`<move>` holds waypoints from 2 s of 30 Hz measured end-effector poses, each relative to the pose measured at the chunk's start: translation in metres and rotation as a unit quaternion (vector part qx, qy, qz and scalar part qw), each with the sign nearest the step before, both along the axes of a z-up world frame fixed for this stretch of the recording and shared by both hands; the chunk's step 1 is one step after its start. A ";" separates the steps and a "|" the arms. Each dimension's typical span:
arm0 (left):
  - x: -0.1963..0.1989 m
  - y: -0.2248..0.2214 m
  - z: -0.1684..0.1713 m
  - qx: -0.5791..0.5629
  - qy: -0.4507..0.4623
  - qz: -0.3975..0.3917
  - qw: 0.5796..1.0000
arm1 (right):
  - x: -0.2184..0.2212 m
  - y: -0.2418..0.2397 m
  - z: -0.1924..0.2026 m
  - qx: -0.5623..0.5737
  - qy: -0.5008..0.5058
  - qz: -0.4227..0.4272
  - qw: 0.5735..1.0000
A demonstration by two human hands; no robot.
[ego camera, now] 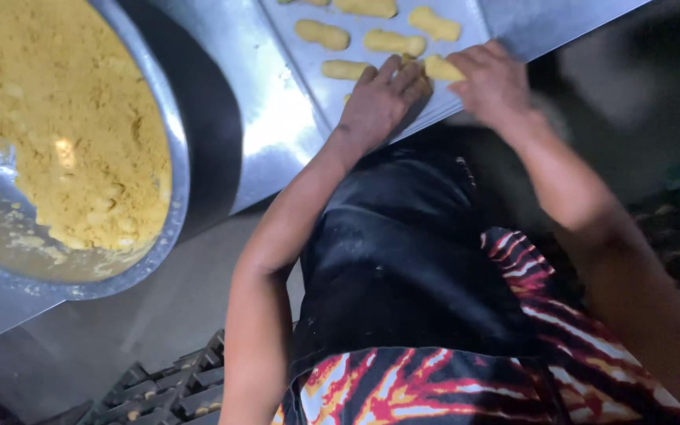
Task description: Portioning dough into small rolls and placing them on a tray in a bakery.
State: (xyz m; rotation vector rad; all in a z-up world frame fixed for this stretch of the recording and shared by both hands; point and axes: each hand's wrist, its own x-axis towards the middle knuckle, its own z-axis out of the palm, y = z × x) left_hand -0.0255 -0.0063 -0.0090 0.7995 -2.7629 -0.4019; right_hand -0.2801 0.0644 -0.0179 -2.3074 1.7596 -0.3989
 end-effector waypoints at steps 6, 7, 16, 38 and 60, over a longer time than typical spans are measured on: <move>-0.014 0.009 -0.006 -0.062 -0.093 -0.029 0.993 | 0.003 0.003 -0.017 -0.021 -0.070 -0.048 0.996; -0.012 0.011 -0.003 -0.047 -0.115 -0.020 0.992 | 0.004 0.002 -0.019 -0.050 -0.063 -0.031 0.996; 0.050 0.004 -0.015 -0.067 -0.066 0.146 0.985 | 0.001 -0.041 -0.012 -0.091 -0.158 -0.052 0.982; 0.185 0.009 0.092 0.263 0.559 0.504 0.604 | 0.212 -0.145 0.089 0.075 -0.592 0.101 0.796; 0.254 0.072 0.159 0.339 0.428 0.479 0.687 | 0.029 -0.041 0.041 0.013 -0.205 -0.117 0.972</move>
